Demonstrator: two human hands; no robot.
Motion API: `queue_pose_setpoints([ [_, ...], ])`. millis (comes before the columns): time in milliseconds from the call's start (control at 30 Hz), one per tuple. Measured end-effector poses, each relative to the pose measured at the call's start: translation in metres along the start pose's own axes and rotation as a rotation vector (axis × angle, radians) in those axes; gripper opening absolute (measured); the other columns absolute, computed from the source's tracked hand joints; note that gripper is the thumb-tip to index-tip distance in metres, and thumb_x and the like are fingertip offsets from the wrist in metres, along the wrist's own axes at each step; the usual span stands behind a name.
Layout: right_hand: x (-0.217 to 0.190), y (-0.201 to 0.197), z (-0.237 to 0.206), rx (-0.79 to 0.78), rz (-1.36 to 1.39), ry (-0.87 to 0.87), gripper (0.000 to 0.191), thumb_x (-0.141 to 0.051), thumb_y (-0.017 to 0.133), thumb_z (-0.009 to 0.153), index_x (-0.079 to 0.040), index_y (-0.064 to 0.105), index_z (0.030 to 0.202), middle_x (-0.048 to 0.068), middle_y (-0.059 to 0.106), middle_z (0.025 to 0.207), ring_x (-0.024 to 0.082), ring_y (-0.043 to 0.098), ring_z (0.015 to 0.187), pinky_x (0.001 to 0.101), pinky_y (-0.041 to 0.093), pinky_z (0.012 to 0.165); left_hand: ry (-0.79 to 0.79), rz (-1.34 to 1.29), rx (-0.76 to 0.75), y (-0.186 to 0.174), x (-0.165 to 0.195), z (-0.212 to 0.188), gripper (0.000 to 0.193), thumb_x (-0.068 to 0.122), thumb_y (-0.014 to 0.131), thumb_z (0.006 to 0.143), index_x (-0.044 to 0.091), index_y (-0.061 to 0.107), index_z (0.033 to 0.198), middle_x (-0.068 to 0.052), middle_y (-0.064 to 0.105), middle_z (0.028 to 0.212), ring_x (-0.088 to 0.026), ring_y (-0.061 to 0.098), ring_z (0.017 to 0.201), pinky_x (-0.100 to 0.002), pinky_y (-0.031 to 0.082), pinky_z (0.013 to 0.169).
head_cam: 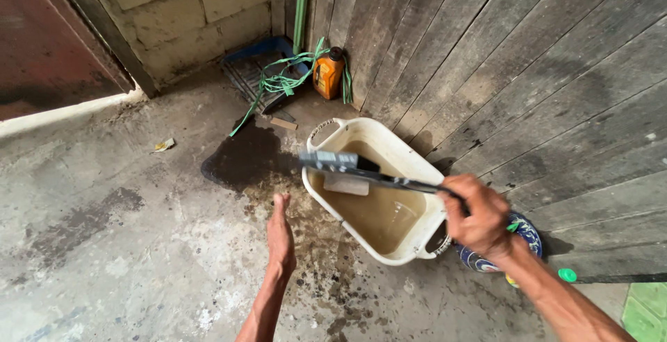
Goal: The person scrubs a black air filter with a toothbrush in a white tub of water, rinses it, and places it on a cloth outside to dry. The person repeats the scrubbing and rinsing steps and then places the filter on a metal gate.
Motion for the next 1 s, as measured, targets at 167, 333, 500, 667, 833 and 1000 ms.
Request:
queue_pose_setpoints([
  [167,-0.005,-0.020,-0.006,0.049,-0.033,0.088,0.021,0.004,0.069,0.089,0.003,0.058,0.107,0.019,0.070,0.095,0.030,0.073,0.082,0.0378,0.060,0.071,-0.088,-0.191,-0.104,0.007,0.016,0.000,0.104,0.082,0.030,0.085,0.008,0.029,0.159,-0.018,0.033,0.164,-0.035,0.033,0.152,-0.057,0.024,0.122],
  [333,-0.011,-0.026,-0.019,-0.085,0.137,-0.215,0.017,0.002,0.063,0.092,0.000,0.056,0.108,0.014,0.069,0.102,0.029,0.073,0.090,0.0412,0.063,0.079,-0.237,-0.480,-0.234,0.020,0.034,-0.001,0.101,0.081,0.024,0.088,0.011,0.026,0.160,-0.019,0.034,0.164,-0.036,0.037,0.149,-0.055,0.027,0.120],
  [500,-0.033,-0.027,-0.049,-0.307,0.139,-0.496,0.021,-0.005,0.067,0.093,-0.003,0.056,0.110,0.014,0.066,0.116,0.032,0.070,0.108,0.0481,0.061,0.095,-0.091,-0.761,-0.389,0.010,0.055,-0.002,0.093,0.070,0.029,0.098,0.000,0.032,0.159,-0.017,0.043,0.163,-0.034,0.046,0.143,-0.050,0.038,0.116],
  [667,-0.034,-0.013,-0.079,-0.290,0.072,-0.455,0.026,-0.002,0.066,0.086,-0.006,0.058,0.110,0.013,0.067,0.117,0.032,0.068,0.111,0.0584,0.049,0.104,-0.081,-0.813,-0.393,-0.006,0.060,-0.009,0.078,0.059,0.031,0.100,0.010,0.027,0.160,-0.010,0.039,0.163,-0.031,0.042,0.145,-0.049,0.038,0.117],
  [833,-0.020,0.002,-0.106,-0.327,0.094,-0.329,0.035,0.002,0.068,0.078,-0.005,0.059,0.112,0.013,0.064,0.123,0.032,0.064,0.118,0.0609,0.046,0.109,-0.010,-0.879,-0.419,-0.012,0.066,-0.015,0.076,0.056,0.033,0.101,0.011,0.025,0.161,-0.013,0.038,0.163,-0.030,0.039,0.147,-0.048,0.039,0.116],
  [1000,-0.012,0.011,-0.118,-0.273,0.039,-0.316,0.041,0.006,0.071,0.074,-0.005,0.058,0.112,0.012,0.063,0.128,0.034,0.063,0.120,0.0586,0.046,0.109,-0.012,-0.905,-0.427,-0.014,0.065,-0.017,0.074,0.054,0.035,0.103,0.008,0.026,0.160,-0.018,0.041,0.160,-0.032,0.044,0.142,-0.047,0.042,0.114],
])
Point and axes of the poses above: each hand's wrist, its own z-axis towards the middle knuckle, its own y-axis out of the palm, x = y × z, the point moved 3 cm from there along z, towards the middle knuckle
